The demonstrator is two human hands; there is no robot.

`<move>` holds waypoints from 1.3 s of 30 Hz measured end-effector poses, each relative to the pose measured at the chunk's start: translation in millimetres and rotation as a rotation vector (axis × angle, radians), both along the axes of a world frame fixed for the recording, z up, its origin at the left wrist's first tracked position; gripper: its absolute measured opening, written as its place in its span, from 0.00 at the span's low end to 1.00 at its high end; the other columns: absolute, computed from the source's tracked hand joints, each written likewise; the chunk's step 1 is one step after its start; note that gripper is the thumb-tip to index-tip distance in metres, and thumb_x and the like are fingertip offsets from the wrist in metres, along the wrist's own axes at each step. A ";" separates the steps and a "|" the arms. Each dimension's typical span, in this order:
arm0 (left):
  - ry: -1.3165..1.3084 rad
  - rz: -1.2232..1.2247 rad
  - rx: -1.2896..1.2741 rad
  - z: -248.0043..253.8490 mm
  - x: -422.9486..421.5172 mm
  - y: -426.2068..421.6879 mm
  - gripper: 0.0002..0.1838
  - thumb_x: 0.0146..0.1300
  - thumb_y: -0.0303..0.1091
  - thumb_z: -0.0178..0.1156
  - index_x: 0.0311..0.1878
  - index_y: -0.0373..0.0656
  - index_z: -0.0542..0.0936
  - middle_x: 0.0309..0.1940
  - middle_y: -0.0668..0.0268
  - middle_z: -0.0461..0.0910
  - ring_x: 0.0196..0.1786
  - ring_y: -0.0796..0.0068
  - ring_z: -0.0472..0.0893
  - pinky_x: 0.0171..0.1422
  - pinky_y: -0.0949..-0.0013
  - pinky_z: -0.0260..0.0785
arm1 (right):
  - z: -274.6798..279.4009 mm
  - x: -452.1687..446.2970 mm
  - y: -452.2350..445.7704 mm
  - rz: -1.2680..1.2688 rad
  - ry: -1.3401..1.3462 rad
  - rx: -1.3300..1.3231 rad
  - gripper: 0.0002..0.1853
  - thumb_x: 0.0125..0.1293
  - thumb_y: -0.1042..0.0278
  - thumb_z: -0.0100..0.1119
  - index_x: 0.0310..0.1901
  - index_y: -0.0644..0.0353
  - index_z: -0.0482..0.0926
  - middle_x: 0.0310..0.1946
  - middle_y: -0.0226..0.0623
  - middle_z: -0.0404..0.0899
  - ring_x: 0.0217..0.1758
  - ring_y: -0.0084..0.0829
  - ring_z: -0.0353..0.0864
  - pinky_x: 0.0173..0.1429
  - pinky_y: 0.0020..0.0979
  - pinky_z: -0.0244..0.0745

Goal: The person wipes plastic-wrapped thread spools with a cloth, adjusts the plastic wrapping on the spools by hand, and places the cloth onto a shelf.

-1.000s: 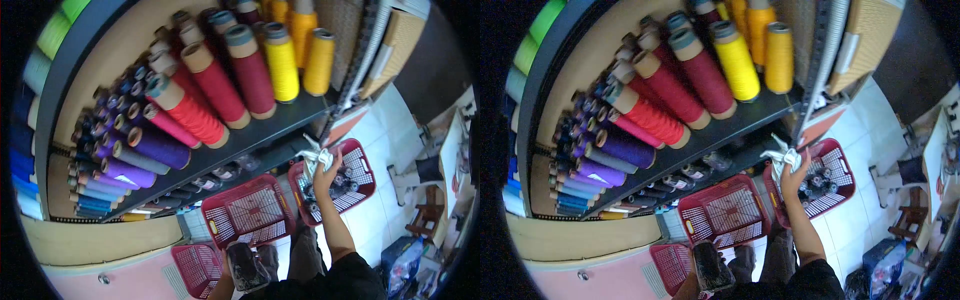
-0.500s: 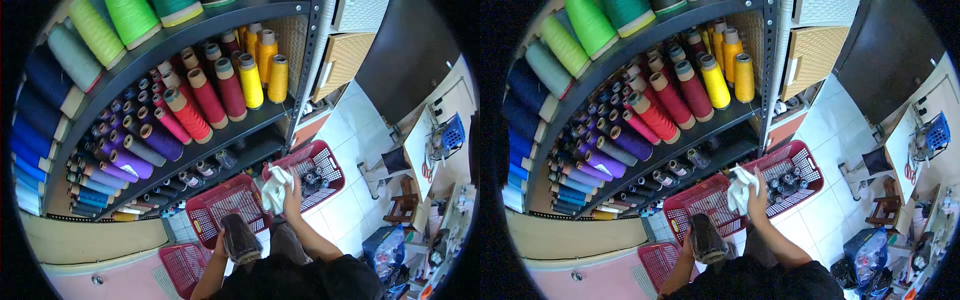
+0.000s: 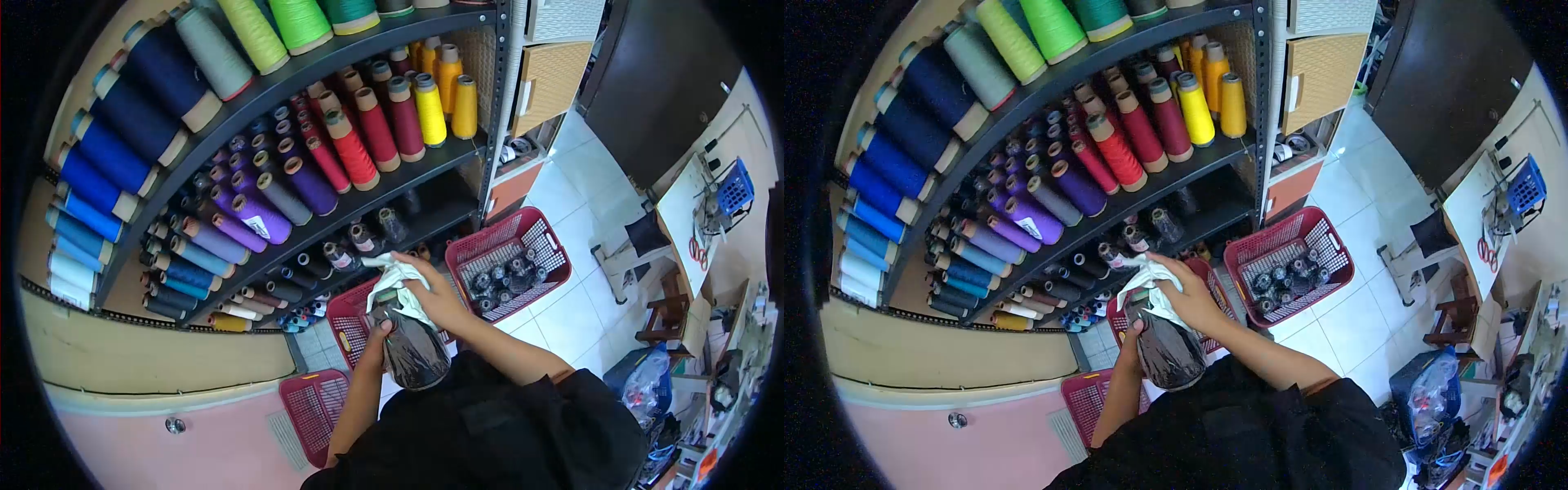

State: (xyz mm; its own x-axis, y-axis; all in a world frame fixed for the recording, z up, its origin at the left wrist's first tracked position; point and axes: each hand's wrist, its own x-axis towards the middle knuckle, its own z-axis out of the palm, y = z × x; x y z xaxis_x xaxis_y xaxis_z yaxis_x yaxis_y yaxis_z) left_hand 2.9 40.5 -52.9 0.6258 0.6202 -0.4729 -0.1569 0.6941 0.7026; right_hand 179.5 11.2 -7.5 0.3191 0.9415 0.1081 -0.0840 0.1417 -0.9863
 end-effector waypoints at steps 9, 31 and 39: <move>-0.158 0.109 0.093 19.1 -2.8 28.0 0.38 0.62 0.58 0.55 0.66 0.39 0.63 0.59 0.56 0.72 0.59 0.62 0.75 0.63 0.62 0.69 | 50.9 -53.8 -33.6 0.029 -0.772 0.180 0.30 0.53 0.72 0.57 0.62 0.44 0.72 0.67 0.53 0.58 0.67 0.57 0.58 0.68 0.48 0.54; -0.123 -0.097 0.155 31.2 -16.0 -7.6 0.36 0.67 0.54 0.50 0.69 0.40 0.58 0.63 0.60 0.67 0.65 0.68 0.68 0.69 0.65 0.59 | 49.3 -40.0 -31.4 -0.190 -0.284 0.170 0.26 0.56 0.80 0.48 0.60 0.61 0.71 0.60 0.51 0.69 0.65 0.43 0.68 0.68 0.35 0.59; -0.229 0.137 -0.048 14.1 -40.0 11.0 0.28 0.66 0.51 0.52 0.61 0.39 0.70 0.51 0.57 0.78 0.51 0.63 0.80 0.56 0.62 0.74 | 58.4 -79.0 -54.1 -0.026 -0.777 0.199 0.30 0.51 0.76 0.52 0.60 0.56 0.73 0.64 0.50 0.63 0.67 0.49 0.62 0.70 0.41 0.54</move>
State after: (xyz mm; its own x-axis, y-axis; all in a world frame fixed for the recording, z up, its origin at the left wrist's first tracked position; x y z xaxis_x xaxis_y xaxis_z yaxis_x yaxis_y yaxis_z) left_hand -37.1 51.5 -38.8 0.6317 0.6868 -0.3595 -0.4028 0.6870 0.6048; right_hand 100.5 -43.0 50.9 0.1051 0.8744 0.4737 0.6222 0.3138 -0.7172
